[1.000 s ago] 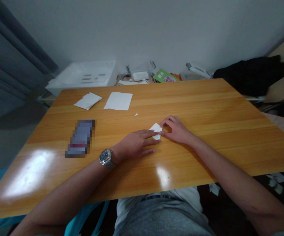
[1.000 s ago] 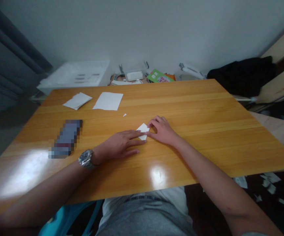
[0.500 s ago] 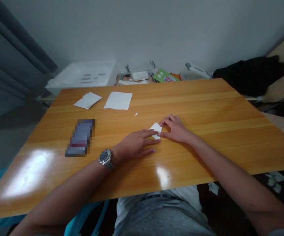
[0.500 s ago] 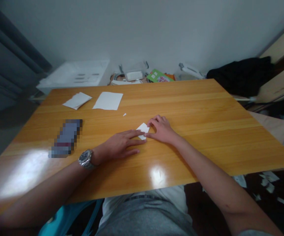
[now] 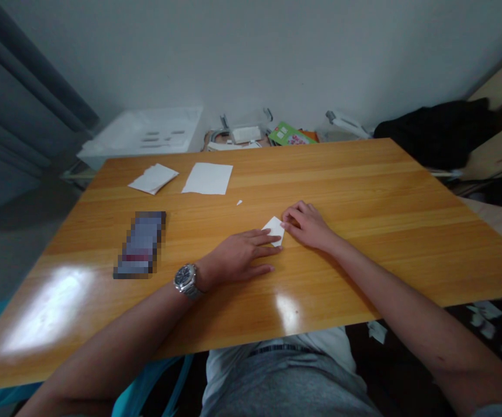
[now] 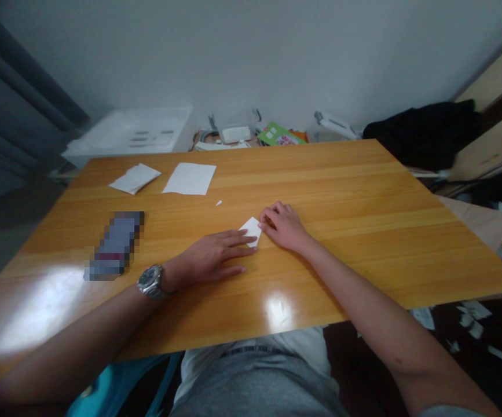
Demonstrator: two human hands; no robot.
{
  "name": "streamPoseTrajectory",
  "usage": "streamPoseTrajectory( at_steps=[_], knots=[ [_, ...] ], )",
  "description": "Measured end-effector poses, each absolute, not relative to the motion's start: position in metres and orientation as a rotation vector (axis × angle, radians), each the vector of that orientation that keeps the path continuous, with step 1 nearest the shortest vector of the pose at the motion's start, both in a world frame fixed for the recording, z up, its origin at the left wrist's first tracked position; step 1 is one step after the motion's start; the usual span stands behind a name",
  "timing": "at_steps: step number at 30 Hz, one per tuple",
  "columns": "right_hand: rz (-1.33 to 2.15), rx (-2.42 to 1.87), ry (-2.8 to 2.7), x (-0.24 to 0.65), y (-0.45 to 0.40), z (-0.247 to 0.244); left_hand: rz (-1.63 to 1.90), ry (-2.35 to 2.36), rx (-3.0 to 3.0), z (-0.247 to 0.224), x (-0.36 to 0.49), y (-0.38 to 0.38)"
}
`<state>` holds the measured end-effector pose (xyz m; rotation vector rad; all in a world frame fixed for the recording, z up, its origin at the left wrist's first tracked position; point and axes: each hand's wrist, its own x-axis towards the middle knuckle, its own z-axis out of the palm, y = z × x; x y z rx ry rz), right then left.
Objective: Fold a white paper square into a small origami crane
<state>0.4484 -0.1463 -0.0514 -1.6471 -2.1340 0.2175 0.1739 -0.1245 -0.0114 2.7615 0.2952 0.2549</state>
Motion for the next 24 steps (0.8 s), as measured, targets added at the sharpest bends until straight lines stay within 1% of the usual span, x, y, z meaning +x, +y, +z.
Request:
streamPoseTrajectory(
  at_steps=[6, 12, 20, 24],
  knots=[
    [0.076, -1.717, -2.114, 0.443, -0.144, -0.057, 0.269, 0.268, 2.765, -0.016, 0.174, -0.122],
    [0.058, -1.706, -2.092, 0.443, -0.143, -0.058, 0.271, 0.261, 2.797, -0.023, 0.172, -0.119],
    [0.194, -1.566, -2.08, 0.445, -0.15, -0.049, 0.233, 0.276, 2.803, -0.015, 0.171, -0.121],
    [0.231, -1.568, -2.109, 0.445, -0.154, -0.046, 0.267, 0.282, 2.791, -0.014, 0.17, -0.123]
  ],
)
